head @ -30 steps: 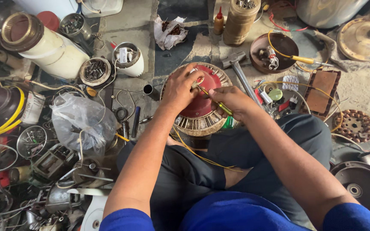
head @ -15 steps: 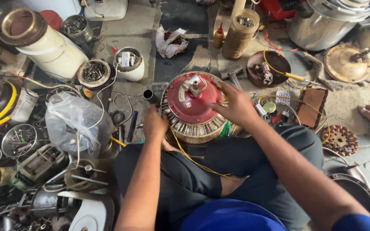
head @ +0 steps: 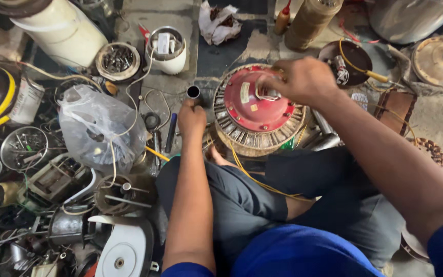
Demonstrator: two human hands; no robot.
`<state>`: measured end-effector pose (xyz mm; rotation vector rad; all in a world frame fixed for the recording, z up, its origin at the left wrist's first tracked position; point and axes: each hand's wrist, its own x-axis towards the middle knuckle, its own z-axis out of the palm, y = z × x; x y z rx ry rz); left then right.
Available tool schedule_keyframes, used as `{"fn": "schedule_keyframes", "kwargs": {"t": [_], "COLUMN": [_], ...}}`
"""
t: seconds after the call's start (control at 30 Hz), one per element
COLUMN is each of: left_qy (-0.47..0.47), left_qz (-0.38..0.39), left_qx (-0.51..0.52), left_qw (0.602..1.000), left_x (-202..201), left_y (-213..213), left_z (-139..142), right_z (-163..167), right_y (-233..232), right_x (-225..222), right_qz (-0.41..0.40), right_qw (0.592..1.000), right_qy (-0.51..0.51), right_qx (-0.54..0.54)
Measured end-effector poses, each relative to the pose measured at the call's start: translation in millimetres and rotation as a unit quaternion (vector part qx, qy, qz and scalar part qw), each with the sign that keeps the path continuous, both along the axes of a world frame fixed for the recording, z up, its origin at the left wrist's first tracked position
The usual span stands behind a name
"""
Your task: The person sits on the floor and repairs a red electric motor stator. They use a screwdriver to tighten screws on a small metal component attached to the stator's center and manipulate yellow wires connected to the assembly.
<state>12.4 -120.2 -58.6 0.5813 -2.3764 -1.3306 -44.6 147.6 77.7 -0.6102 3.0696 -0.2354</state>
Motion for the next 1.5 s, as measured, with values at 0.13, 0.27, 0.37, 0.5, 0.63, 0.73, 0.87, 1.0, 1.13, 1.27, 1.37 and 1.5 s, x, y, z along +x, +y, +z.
{"fn": "schedule_keyframes", "kwargs": {"t": [0.13,0.27,0.37,0.5,0.63,0.73,0.87,1.0,1.13,1.27,1.37,1.5], "left_qy": [-0.064,-0.209,-0.259,-0.206,-0.306,-0.272,-0.128,0.118,0.215,0.258,0.272,0.281], "left_qz": [-0.010,-0.046,-0.099,-0.152,-0.229,-0.192,-0.279,-0.274,-0.233,-0.195,-0.220,-0.214], "left_qx": [-0.026,-0.124,-0.107,-0.103,-0.138,-0.282,-0.375,-0.193,-0.172,-0.217,-0.214,-0.220], "left_qw": [0.998,0.969,0.955,0.961,0.914,0.900,0.875,0.935,0.933,0.921,0.912,0.909], "left_x": [3.7,7.4,5.9,5.2,3.8,17.0,87.8,151.6,174.2,164.3,151.1,147.7], "left_y": [-3.9,-3.8,3.3,5.8,10.7,19.6,34.7,62.0,91.0,117.4,135.9,136.5], "left_z": [-6.8,-13.9,-23.3,-39.0,-36.3,-18.8,25.6,74.8,116.9,132.0,126.3,115.5], "right_z": [-29.5,-82.5,-117.6,-124.3,-102.8,-93.1,-88.9,-79.6,-60.6,-44.7,-32.0,3.6], "right_y": [58.3,102.6,108.4,92.0,69.5,58.7,60.5,60.0,71.4,95.3,109.2,145.3], "right_x": [35.3,113.7,189.2,233.5,228.4,220.3,208.9,204.0,216.2,217.4,221.8,225.3], "right_qz": [-0.115,-0.217,-0.097,0.055,0.047,0.043,0.066,0.154,0.137,0.202,0.201,0.116], "right_qw": [0.950,0.946,0.933,0.975,0.951,0.933,0.938,0.886,0.765,0.655,0.606,0.863], "right_qy": [0.003,-0.133,-0.203,-0.151,-0.245,-0.233,-0.103,-0.070,-0.375,-0.374,-0.506,-0.238], "right_qx": [-0.290,-0.200,-0.279,-0.152,-0.183,-0.272,-0.324,-0.431,-0.506,-0.625,-0.580,-0.430]}}
